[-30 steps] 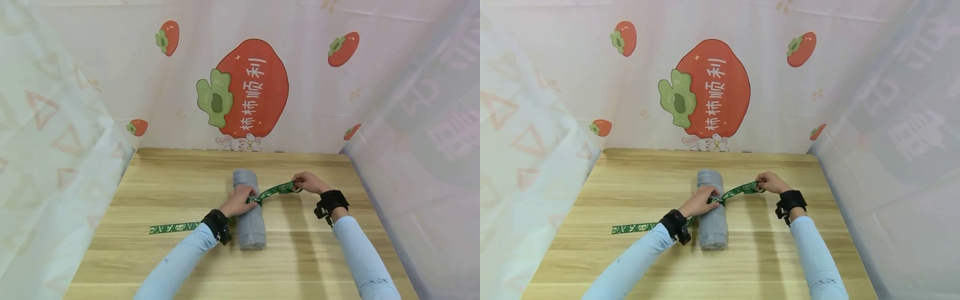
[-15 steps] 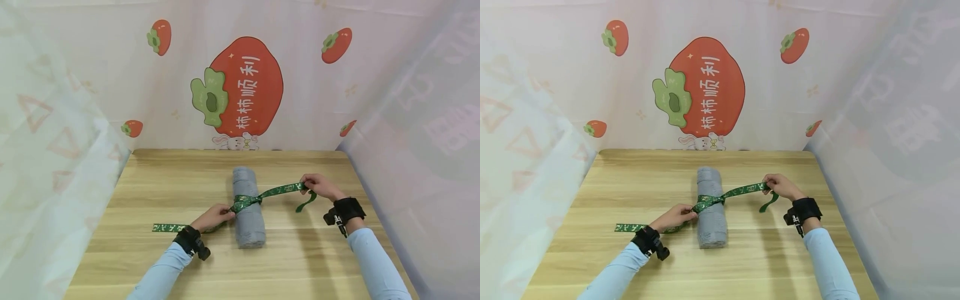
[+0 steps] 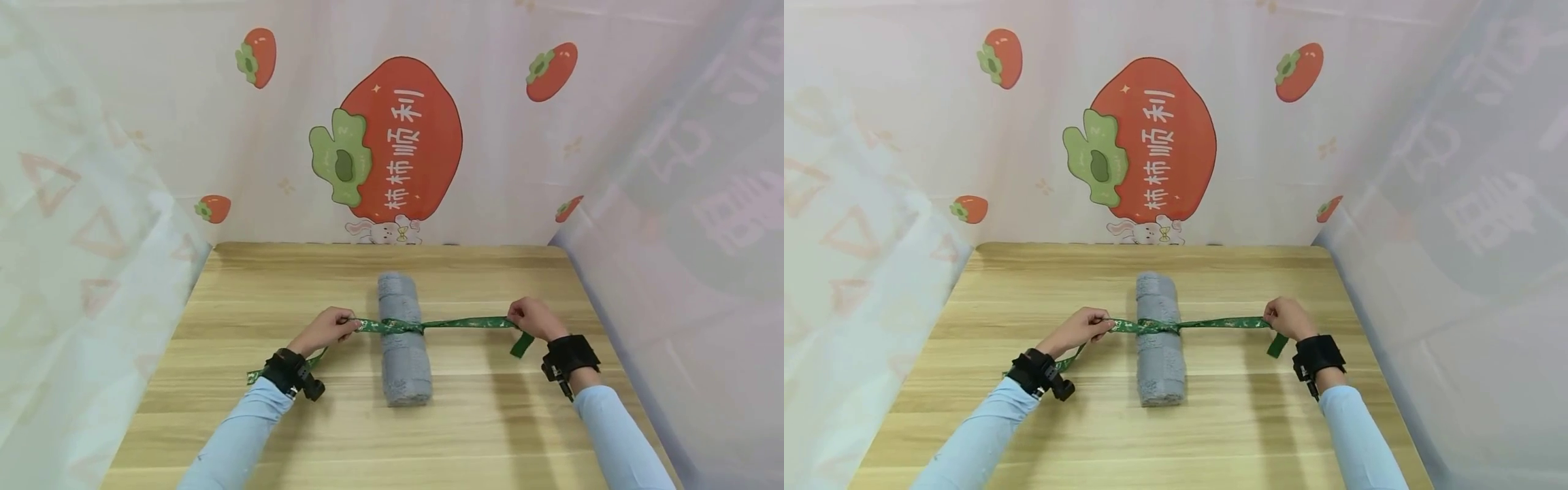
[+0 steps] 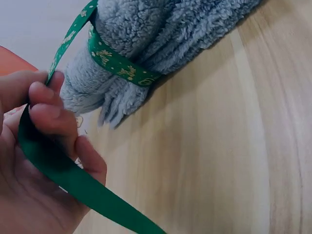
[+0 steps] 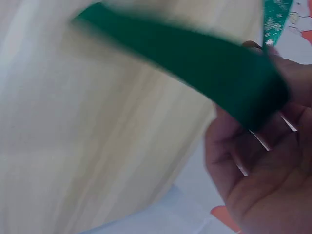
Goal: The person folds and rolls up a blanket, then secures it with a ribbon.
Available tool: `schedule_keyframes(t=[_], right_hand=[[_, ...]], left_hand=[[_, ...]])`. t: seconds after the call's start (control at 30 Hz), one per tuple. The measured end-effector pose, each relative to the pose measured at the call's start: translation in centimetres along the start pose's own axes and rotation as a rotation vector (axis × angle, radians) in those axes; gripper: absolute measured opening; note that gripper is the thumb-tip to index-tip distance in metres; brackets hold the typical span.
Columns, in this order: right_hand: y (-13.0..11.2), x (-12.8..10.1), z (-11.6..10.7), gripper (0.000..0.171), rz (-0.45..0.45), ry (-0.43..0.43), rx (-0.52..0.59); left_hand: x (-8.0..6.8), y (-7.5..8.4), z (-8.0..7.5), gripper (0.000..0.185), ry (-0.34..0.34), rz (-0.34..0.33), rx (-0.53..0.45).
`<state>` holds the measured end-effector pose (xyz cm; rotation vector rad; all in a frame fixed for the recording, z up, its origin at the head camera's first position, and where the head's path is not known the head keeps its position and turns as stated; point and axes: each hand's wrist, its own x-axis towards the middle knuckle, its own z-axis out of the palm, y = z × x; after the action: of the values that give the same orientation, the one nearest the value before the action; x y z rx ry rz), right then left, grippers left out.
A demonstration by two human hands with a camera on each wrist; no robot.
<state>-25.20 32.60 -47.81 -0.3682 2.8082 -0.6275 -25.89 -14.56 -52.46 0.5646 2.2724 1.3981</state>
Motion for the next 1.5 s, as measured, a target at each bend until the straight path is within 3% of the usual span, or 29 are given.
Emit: schedule_keyframes(t=[0.2, 0.37, 0.53, 0.67, 0.8, 0.93, 1.03, 1.17, 1.23, 1.33, 1.4, 1.5], right_hand=[[1.5, -0.5, 1.8, 0.019, 0.072, 0.064, -0.052], [3.8, -1.2, 3.9, 0.026, 0.059, 0.145, -0.114], [6.0, -2.0, 5.4, 0.033, 0.116, 0.197, -0.117], [6.7, -2.6, 5.6, 0.029, 0.147, 0.231, -0.116], [6.6, -2.8, 5.3, 0.023, 0.129, 0.194, -0.121], [4.8, -2.5, 4.3, 0.011, 0.102, 0.095, -0.112], [2.2, -1.4, 3.8, 0.024, 0.07, 0.046, -0.078], [-2.5, 1.8, 4.8, 0.036, -0.045, 0.011, 0.03], [-4.7, 3.3, 5.9, 0.038, -0.121, -0.023, 0.066], [-6.9, 5.0, 7.3, 0.04, -0.213, -0.12, 0.097], [-7.5, 5.7, 7.8, 0.036, -0.247, -0.186, 0.116], [-7.5, 6.1, 7.8, 0.026, -0.25, -0.244, 0.182]], left_hand=[[-0.4, -1.5, -0.6, 0.037, 0.085, -0.065, -0.021], [-1.2, -3.7, -1.0, 0.037, 0.154, -0.126, -0.074], [-2.4, -5.2, -1.3, 0.037, 0.256, -0.195, -0.089], [-3.6, -5.8, -1.5, 0.033, 0.315, -0.246, -0.097], [-4.1, -6.0, -1.9, 0.032, 0.226, -0.219, -0.061], [-4.0, -5.6, -2.7, 0.029, 0.103, -0.138, 0.152], [-3.3, -4.1, -2.4, 0.026, 0.111, -0.072, 0.298], [-0.8, -0.7, -0.9, 0.038, 0.134, 0.0, 0.376], [0.8, 0.7, 0.1, 0.041, 0.072, 0.036, 0.362], [2.5, 1.5, 1.2, 0.038, -0.073, 0.075, 0.301], [3.0, 1.4, 1.4, 0.037, -0.166, 0.062, 0.205], [3.0, 1.1, 1.1, 0.038, -0.228, 0.037, 0.075]])
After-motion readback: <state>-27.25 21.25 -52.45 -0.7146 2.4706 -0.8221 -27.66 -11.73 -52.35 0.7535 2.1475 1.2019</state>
